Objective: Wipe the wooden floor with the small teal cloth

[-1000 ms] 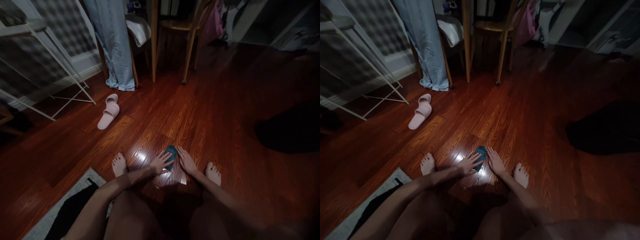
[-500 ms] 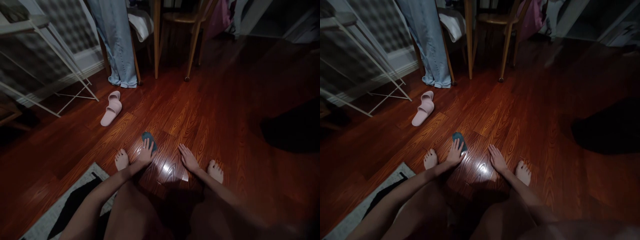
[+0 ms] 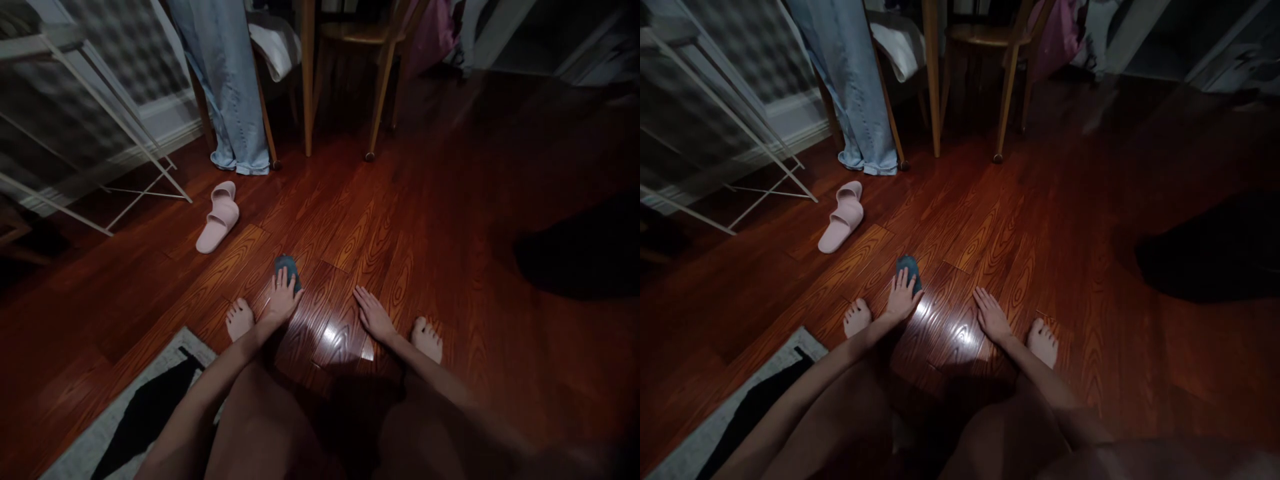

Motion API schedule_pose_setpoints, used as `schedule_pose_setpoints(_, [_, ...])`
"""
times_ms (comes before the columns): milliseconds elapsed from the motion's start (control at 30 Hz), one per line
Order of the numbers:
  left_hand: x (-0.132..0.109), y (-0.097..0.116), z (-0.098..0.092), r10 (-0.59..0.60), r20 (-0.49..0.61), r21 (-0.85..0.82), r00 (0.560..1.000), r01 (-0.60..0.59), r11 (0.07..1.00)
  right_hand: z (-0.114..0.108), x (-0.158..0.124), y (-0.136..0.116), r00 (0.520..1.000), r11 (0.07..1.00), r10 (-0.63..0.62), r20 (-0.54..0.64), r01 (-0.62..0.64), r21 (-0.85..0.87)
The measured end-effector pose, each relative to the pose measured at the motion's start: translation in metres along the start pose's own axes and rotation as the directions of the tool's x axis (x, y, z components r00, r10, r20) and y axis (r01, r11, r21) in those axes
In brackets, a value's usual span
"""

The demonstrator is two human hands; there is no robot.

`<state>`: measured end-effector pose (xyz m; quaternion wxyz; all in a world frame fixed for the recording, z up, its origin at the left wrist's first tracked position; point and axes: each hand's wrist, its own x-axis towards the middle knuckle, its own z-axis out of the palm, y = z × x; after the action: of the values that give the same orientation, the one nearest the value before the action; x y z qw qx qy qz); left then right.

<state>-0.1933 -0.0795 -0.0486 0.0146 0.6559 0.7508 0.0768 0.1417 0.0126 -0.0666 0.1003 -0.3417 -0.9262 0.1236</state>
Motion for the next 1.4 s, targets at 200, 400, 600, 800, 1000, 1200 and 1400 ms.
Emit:
schedule_pose_setpoints(200, [-0.027,0.026,0.013,0.3,0.095,-0.035,0.949,-0.298,0.954,0.001,0.0,0.001,1.0,1.0,0.0,-0.008,0.0,0.006])
schedule_pose_setpoints(400, [-0.015,0.061,0.002,0.686,0.146,-0.088,0.713,-0.681,0.727,-0.005,0.002,-0.002,1.0,1.0,0.003,0.015,-0.004,0.015])
schedule_pose_setpoints(600, [0.004,0.019,-0.011,0.206,0.078,0.03,0.975,-0.209,0.977,-0.004,0.001,-0.002,1.0,1.0,0.007,0.016,-0.007,0.003])
schedule_pose_setpoints(800, [-0.018,-0.004,-0.003,-0.104,0.028,0.011,0.994,0.104,0.995,0.001,0.0,0.001,1.0,1.0,-0.002,-0.002,0.002,-0.01])
schedule_pose_setpoints(1000, [-0.018,0.033,-0.002,0.514,0.165,-0.103,0.842,-0.504,0.858,-0.002,0.002,0.0,1.0,1.0,-0.004,-0.002,0.004,0.004])
schedule_pose_setpoints(1200, [0.002,0.023,-0.011,0.319,0.091,-0.048,0.944,-0.315,0.948,-0.004,0.002,-0.001,1.0,1.0,-0.002,0.002,0.002,0.029])
schedule_pose_setpoints(1400, [-0.008,-0.015,-0.004,-0.128,-0.036,-0.036,0.991,0.127,0.991,-0.001,0.0,0.001,1.0,1.0,-0.006,-0.006,0.006,-0.002])
